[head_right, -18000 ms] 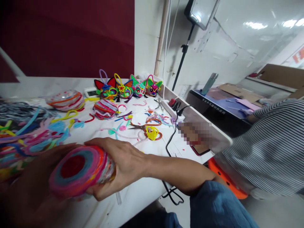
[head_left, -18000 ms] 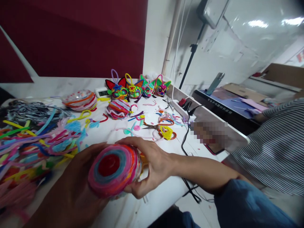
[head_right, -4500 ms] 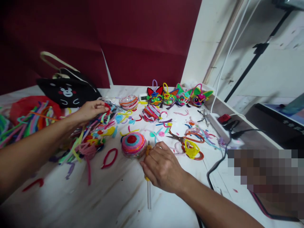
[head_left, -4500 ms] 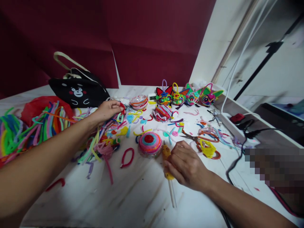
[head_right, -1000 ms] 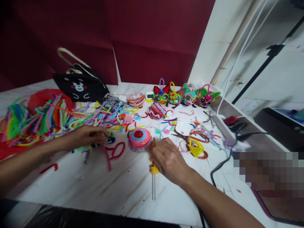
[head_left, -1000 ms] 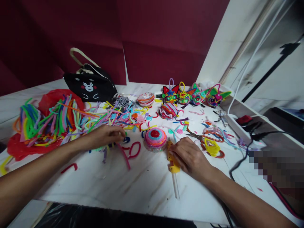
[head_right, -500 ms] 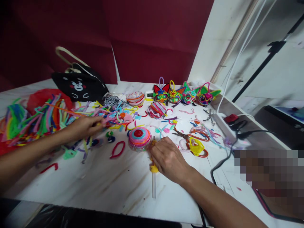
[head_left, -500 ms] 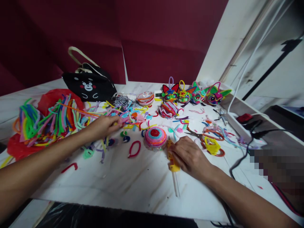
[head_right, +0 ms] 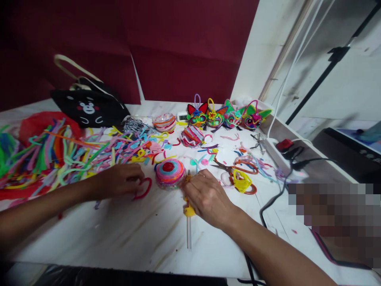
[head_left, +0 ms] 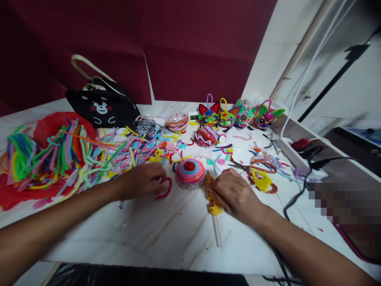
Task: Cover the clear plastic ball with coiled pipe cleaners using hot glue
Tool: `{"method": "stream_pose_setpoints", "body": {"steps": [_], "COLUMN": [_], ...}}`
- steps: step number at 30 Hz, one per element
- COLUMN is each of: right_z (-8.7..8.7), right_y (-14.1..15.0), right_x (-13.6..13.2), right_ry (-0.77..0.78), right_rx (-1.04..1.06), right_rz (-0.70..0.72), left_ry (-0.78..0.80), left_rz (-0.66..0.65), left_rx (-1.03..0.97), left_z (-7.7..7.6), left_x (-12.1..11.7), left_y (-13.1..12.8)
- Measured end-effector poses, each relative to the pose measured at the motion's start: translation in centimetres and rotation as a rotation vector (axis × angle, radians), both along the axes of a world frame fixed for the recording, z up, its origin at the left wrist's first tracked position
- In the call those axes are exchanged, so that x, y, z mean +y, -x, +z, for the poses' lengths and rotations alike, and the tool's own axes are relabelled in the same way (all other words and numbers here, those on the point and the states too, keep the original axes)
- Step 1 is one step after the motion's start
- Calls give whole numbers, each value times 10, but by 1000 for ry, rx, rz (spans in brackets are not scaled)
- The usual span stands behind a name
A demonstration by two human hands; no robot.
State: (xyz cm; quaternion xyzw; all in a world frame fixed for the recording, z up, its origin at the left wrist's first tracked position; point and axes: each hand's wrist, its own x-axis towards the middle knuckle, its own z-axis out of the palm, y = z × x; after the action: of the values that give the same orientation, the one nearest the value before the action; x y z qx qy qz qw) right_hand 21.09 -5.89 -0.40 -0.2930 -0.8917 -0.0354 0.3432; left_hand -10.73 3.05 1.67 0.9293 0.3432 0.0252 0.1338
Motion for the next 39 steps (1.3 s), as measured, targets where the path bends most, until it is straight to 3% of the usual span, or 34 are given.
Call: {"method": "stream_pose_setpoints", "body": {"steps": [3,8,12,16,18,21,23,26,34,39], "right_z": [0,1,3,12,21,33,36,32,25,19], "right_y": [0,2,-4,-9,-6,5,12,17,14,20], "right_x": [0,0,5,4,-3,-20,-28,-31,-25,-29], "right_ry": [-9,-45,-93,-78,-9,161,174,69,55,12], "right_rx": [-1,0,5,-7,74,175,164,198,274,155], "right_rz": [-14,-31,-155,-321,-239,80,173,138,36,-8], "left_ry": [29,-58,-88,100,216,467,614,754,960,1049], "left_rz": [-42,-76,-154,-123,-100,-48,-32,15,128,177], "left_rx": [65,6,-221,-329,-374,-466,-543,-644,-829,-892], "left_z": [-13,-22,-4,24,32,35,32,28,7,-14], "left_x": [-22,-33,-46,-69,-77,-80,-78,-74,-73,-75], "left_y": [-1,2,-4,-27,-42,-66,-80,-93,-98,-94]}}
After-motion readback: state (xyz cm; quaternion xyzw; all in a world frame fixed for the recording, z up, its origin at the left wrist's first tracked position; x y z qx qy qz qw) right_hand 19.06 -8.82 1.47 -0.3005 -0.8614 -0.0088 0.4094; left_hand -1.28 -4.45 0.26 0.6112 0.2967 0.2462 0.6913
